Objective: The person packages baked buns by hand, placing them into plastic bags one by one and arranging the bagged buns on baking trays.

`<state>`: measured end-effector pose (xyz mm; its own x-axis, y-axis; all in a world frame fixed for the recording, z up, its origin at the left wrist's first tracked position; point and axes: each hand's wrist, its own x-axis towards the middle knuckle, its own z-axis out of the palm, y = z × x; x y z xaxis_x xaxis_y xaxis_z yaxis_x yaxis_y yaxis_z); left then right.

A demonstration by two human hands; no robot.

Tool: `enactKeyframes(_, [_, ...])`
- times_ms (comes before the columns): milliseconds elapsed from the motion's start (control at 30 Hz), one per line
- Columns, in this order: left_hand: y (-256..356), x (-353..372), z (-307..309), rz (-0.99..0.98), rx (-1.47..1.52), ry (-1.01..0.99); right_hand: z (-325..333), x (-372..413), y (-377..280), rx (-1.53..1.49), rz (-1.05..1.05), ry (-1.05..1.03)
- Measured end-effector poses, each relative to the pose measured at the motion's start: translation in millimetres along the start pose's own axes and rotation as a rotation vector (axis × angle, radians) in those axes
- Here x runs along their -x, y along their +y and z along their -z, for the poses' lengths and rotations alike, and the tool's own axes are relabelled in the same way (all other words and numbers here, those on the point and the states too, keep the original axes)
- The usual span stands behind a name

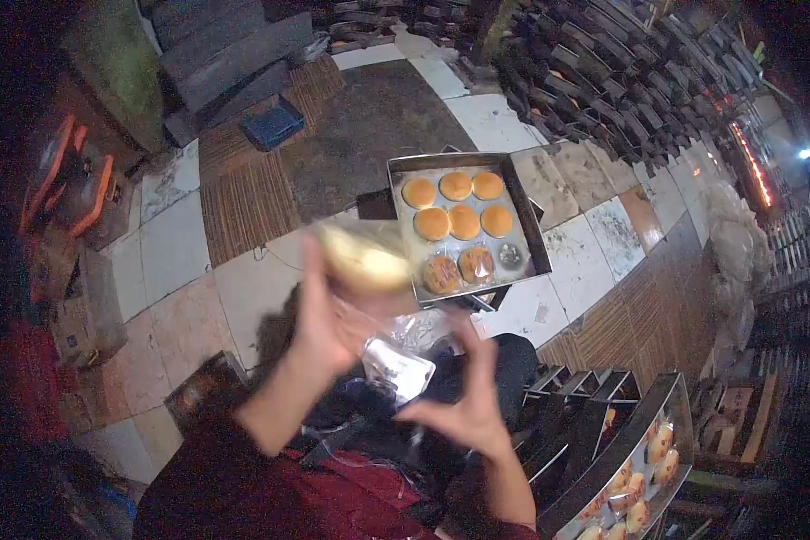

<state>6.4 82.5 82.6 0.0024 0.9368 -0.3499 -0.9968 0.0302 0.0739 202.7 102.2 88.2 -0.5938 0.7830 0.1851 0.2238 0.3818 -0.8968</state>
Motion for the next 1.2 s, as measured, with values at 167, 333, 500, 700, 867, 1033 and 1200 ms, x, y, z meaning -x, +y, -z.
enactKeyframes(167, [-48.7,93.2,1.7,0.577,-0.810,-1.080,0.3,-30.1,30.3,-0.889,-0.356,0.220])
enactKeyframes(333, [29.6,84.5,80.1,-0.278,-0.416,-0.734,-114.2,19.7,68.3,-0.687,-0.596,-0.116])
enactKeyframes(500, [34.0,60.1,144.3,-0.774,-1.465,0.587,-134.9,23.6,75.4,-0.513,-0.680,0.107])
enactKeyframes(700, [33.9,40.3,71.9,-0.447,-1.412,0.365,-111.0,-25.7,42.5,-0.407,-0.514,0.042])
enactKeyframes(867, [24.1,57.6,62.5,-0.895,-1.595,0.093,-103.3,-9.1,26.7,-0.106,0.054,0.193])
enactKeyframes(1033, [12.0,71.6,68.5,-0.759,-1.452,0.142,-86.2,4.4,13.2,-0.242,-0.265,0.015])
enactKeyframes(1200, [31.5,22.2,63.1,-1.005,-1.453,0.255,-86.5,-52.2,7.1,0.141,0.093,0.172])
